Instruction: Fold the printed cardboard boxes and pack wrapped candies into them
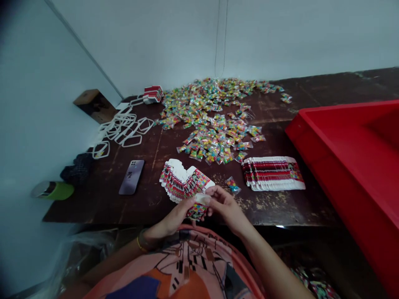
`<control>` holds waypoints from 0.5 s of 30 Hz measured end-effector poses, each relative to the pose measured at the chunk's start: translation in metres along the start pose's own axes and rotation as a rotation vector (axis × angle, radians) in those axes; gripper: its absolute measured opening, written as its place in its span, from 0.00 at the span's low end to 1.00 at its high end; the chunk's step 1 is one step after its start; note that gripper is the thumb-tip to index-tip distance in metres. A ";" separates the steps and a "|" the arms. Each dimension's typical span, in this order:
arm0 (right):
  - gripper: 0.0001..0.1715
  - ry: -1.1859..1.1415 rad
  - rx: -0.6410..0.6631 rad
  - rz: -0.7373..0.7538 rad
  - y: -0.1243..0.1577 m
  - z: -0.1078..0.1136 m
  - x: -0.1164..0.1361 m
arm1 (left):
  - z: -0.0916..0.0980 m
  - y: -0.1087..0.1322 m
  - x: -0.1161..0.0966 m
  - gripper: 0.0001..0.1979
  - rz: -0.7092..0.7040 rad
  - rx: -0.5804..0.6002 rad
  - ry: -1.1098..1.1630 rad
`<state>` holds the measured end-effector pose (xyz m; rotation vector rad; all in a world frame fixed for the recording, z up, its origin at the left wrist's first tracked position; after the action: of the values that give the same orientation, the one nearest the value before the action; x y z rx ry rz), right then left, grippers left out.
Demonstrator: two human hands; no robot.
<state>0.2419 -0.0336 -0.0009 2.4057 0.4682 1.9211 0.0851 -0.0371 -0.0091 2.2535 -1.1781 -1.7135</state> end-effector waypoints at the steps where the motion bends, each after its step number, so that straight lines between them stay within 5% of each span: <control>1: 0.16 -0.105 0.047 -0.093 -0.001 -0.004 -0.005 | 0.000 0.000 -0.002 0.22 -0.013 0.004 -0.023; 5: 0.17 -0.172 0.119 -0.190 -0.003 -0.013 -0.005 | 0.000 0.001 -0.008 0.17 -0.042 -0.007 -0.100; 9: 0.15 0.008 0.217 -0.036 -0.003 -0.011 0.013 | -0.004 -0.004 -0.007 0.21 0.028 0.042 -0.017; 15: 0.15 0.207 0.171 0.176 0.002 -0.006 0.026 | -0.003 -0.008 -0.007 0.20 0.064 0.049 0.061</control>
<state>0.2415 -0.0300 0.0260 2.4334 0.4589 2.3092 0.0907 -0.0282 -0.0059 2.2523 -1.2784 -1.5985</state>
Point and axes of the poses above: each hand's wrist, its own y-axis away from the middle knuckle, its own z-axis out of the back of the hand, x = y × z, the point moved 4 cm from there along -y, towards the middle knuckle, and after that the axes turned 3 degrees about z, right-handed, at the moved point
